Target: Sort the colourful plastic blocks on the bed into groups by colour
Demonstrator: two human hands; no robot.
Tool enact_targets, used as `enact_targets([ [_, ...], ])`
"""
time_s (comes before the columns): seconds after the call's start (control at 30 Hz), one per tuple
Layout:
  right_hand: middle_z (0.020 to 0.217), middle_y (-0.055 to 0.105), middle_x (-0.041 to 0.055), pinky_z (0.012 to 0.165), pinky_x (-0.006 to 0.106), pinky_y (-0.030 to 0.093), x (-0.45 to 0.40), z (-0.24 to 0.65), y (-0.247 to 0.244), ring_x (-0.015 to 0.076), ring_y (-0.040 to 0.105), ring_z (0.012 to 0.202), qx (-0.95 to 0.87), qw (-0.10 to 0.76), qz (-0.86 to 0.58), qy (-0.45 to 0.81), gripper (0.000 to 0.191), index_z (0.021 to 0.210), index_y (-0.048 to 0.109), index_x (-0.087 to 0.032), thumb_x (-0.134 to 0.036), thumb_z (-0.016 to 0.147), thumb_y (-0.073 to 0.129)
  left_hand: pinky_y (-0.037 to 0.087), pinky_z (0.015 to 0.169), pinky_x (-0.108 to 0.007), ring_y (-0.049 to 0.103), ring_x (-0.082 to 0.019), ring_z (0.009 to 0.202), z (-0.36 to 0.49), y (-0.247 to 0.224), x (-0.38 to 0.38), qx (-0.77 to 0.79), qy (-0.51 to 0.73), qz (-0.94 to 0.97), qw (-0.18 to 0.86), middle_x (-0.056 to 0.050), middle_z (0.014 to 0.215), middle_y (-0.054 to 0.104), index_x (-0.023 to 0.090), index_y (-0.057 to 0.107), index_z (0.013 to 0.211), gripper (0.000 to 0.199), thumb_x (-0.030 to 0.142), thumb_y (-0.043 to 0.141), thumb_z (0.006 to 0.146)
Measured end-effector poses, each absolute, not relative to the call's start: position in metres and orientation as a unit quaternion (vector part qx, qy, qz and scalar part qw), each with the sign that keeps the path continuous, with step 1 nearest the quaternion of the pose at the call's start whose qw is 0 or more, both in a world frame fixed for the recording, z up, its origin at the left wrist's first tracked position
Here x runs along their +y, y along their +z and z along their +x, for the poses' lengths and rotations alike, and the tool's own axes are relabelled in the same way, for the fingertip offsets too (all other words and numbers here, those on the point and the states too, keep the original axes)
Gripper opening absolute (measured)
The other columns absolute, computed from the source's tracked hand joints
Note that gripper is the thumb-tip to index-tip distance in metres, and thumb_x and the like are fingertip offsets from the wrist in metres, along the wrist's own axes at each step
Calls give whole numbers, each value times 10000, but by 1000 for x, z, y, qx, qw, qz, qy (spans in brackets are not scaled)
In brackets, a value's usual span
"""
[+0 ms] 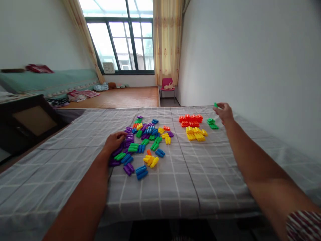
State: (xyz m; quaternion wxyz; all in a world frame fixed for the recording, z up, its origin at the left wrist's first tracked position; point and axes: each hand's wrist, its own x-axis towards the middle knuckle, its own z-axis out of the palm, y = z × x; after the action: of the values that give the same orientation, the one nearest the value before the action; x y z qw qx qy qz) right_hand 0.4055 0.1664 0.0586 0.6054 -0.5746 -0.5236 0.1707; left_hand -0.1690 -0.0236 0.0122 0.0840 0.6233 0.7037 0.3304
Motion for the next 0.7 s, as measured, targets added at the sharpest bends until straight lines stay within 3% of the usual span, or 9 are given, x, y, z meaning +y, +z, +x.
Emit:
enact_targets([
  [0.1, 1060, 672, 150, 770, 312, 517, 174, 461, 24, 196, 619, 924, -491, 579, -645, 82, 287, 866, 529, -197, -249, 644, 703, 530, 788, -277, 689, -217, 881, -168, 16, -25, 703, 333, 622, 96, -34, 908, 765, 201, 748, 938, 384, 416, 523, 713],
  [0.3, 925, 711, 83, 815, 383, 533, 174, 485, -27, 227, 666, 849, -587, 440, -678, 40, 247, 854, 620, -191, -315, 658, 705, 537, 776, -270, 693, -224, 880, -162, 25, -29, 716, 330, 606, 111, -30, 863, 765, 210, 745, 902, 376, 443, 544, 685],
  [0.53, 950, 733, 107, 752, 341, 543, 195, 484, -24, 230, 678, 857, -607, 407, -669, 136, 308, 965, 682, -147, -253, 677, 656, 545, 789, -282, 693, -231, 881, -157, 28, -30, 717, 345, 592, 127, -32, 879, 767, 220, 743, 870, 358, 448, 564, 660],
  [0.7, 1088, 718, 81, 910, 355, 479, 184, 471, -12, 226, 643, 988, -665, 379, -643, 22, 399, 1062, 704, -187, -122, 726, 498, 550, 774, -285, 697, -234, 859, -159, 27, -29, 715, 346, 594, 129, -33, 865, 766, 229, 745, 857, 345, 459, 576, 663],
])
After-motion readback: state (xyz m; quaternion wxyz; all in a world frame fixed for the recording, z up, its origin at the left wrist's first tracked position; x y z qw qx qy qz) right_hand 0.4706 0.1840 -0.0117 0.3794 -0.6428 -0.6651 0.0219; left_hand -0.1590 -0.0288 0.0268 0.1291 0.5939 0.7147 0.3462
